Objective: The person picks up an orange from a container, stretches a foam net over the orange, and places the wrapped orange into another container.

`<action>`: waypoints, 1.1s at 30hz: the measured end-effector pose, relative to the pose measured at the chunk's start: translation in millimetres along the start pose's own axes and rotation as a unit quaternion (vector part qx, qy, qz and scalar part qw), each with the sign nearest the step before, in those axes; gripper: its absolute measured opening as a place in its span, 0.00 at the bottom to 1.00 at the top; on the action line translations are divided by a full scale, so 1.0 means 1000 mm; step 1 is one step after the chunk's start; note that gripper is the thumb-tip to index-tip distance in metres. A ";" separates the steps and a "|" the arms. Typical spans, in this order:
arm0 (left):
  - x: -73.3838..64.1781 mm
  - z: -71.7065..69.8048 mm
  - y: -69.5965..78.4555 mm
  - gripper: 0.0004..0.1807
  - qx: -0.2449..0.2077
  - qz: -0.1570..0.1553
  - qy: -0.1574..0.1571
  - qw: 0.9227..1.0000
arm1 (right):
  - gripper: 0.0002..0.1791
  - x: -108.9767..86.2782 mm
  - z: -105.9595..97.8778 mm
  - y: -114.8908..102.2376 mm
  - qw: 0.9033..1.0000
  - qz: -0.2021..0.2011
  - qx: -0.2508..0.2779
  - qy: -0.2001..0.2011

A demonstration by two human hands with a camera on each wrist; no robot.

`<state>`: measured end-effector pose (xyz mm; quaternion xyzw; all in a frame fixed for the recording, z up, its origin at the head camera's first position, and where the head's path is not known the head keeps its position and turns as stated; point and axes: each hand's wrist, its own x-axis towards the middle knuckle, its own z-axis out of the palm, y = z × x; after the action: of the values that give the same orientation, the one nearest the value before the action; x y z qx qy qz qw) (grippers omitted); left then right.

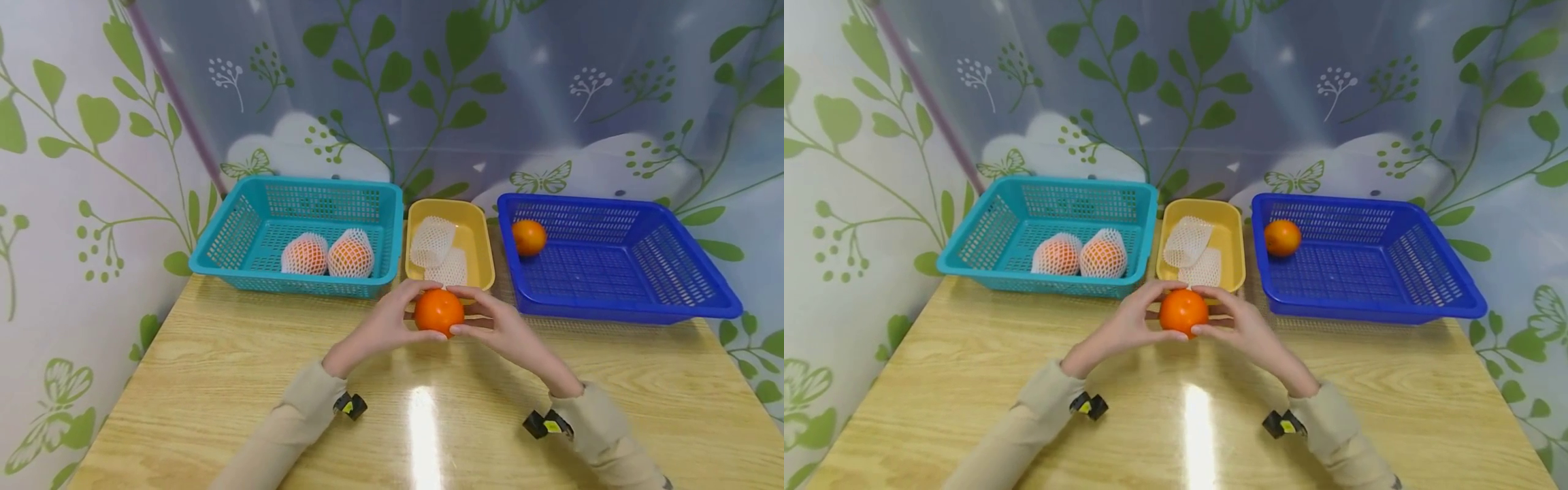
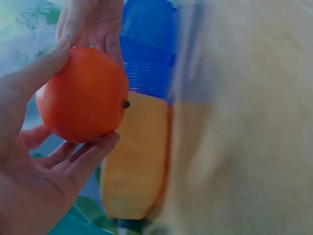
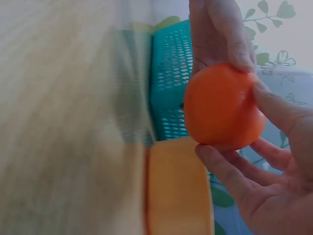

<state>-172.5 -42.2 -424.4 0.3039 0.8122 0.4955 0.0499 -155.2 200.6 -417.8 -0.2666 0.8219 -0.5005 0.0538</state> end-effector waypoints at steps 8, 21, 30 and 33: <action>-0.011 0.010 -0.015 0.42 0.068 -0.005 -0.020 0.997 | 0.33 -0.003 0.012 0.011 0.999 0.025 -0.010 -0.039; -0.016 0.013 -0.014 0.40 0.099 -0.022 -0.049 0.994 | 0.31 -0.002 0.013 0.015 0.997 0.033 -0.038 -0.064; -0.016 0.012 -0.015 0.40 0.098 -0.026 -0.055 0.993 | 0.20 0.015 0.000 -0.003 0.994 0.009 -0.105 0.022; -0.016 0.011 -0.015 0.41 0.105 -0.030 -0.058 0.992 | 0.14 0.032 -0.004 -0.009 0.985 0.001 -0.144 0.094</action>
<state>-161.8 -46.9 -446.1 0.3114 0.8640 0.3877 0.0795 -180.6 185.0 -402.0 -0.2222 0.8872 -0.3995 -0.0625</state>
